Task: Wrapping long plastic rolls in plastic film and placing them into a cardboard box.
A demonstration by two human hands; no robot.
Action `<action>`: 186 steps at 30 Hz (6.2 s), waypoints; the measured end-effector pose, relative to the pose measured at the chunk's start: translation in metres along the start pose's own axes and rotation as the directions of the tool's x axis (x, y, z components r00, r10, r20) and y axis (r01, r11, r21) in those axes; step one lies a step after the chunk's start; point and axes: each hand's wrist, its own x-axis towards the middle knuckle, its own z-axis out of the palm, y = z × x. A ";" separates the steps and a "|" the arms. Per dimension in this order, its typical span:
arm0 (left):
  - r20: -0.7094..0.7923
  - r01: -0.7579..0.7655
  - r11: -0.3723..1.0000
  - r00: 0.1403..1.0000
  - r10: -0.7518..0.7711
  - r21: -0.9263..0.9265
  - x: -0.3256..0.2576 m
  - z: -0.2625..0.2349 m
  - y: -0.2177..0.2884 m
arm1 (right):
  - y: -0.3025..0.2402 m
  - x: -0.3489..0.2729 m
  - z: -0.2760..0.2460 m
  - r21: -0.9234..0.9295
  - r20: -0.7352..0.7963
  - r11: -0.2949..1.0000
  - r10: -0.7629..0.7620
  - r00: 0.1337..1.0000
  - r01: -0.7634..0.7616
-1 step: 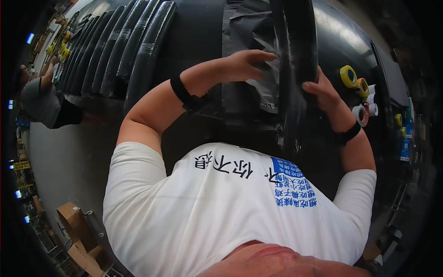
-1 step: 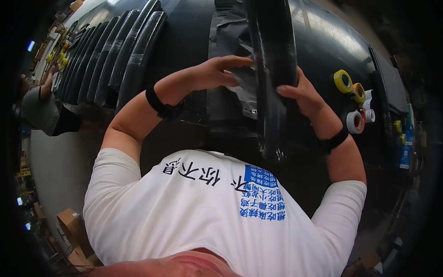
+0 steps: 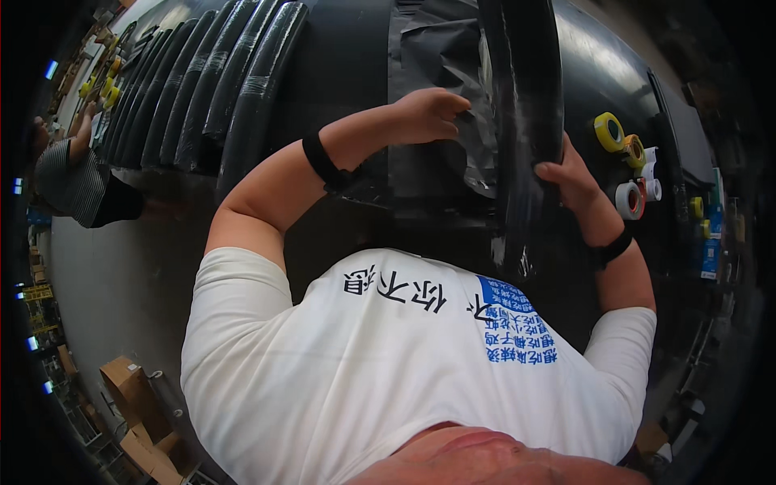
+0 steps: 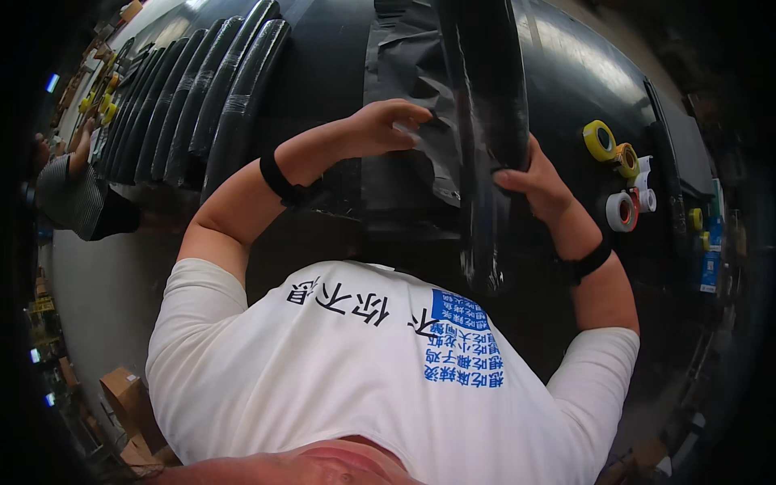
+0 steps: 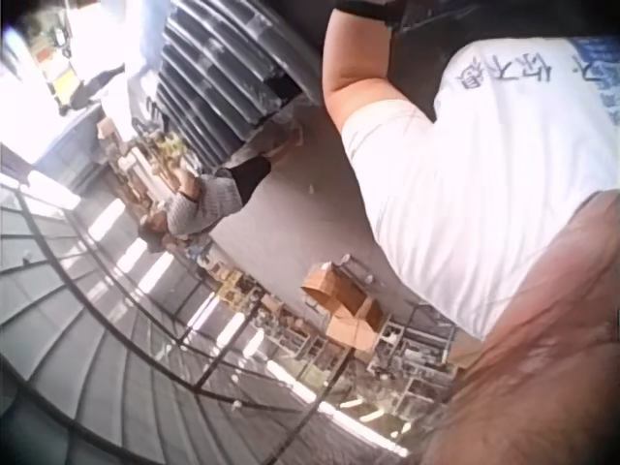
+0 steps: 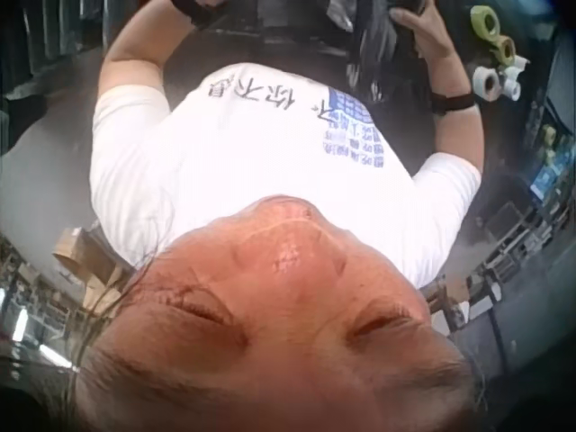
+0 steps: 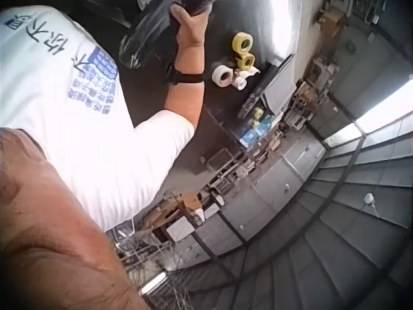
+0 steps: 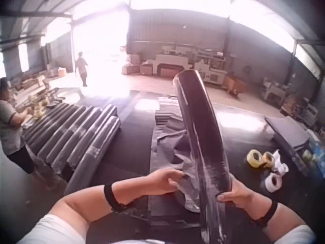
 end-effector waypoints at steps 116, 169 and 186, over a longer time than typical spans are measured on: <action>0.390 0.644 0.730 0.748 -0.538 -0.229 -0.127 0.112 -0.047 | 0.147 0.021 0.065 -0.990 0.024 -0.135 -0.473 0.881 -0.046; 0.062 0.524 0.823 0.849 -0.524 -0.218 -0.187 0.163 -0.055 | 0.203 -0.035 0.142 -0.790 0.047 0.598 -0.166 0.985 0.138; 0.214 -0.334 0.530 0.937 0.276 0.779 -0.149 0.113 -0.075 | 0.222 -0.163 0.062 0.078 0.023 0.863 0.500 0.866 -0.500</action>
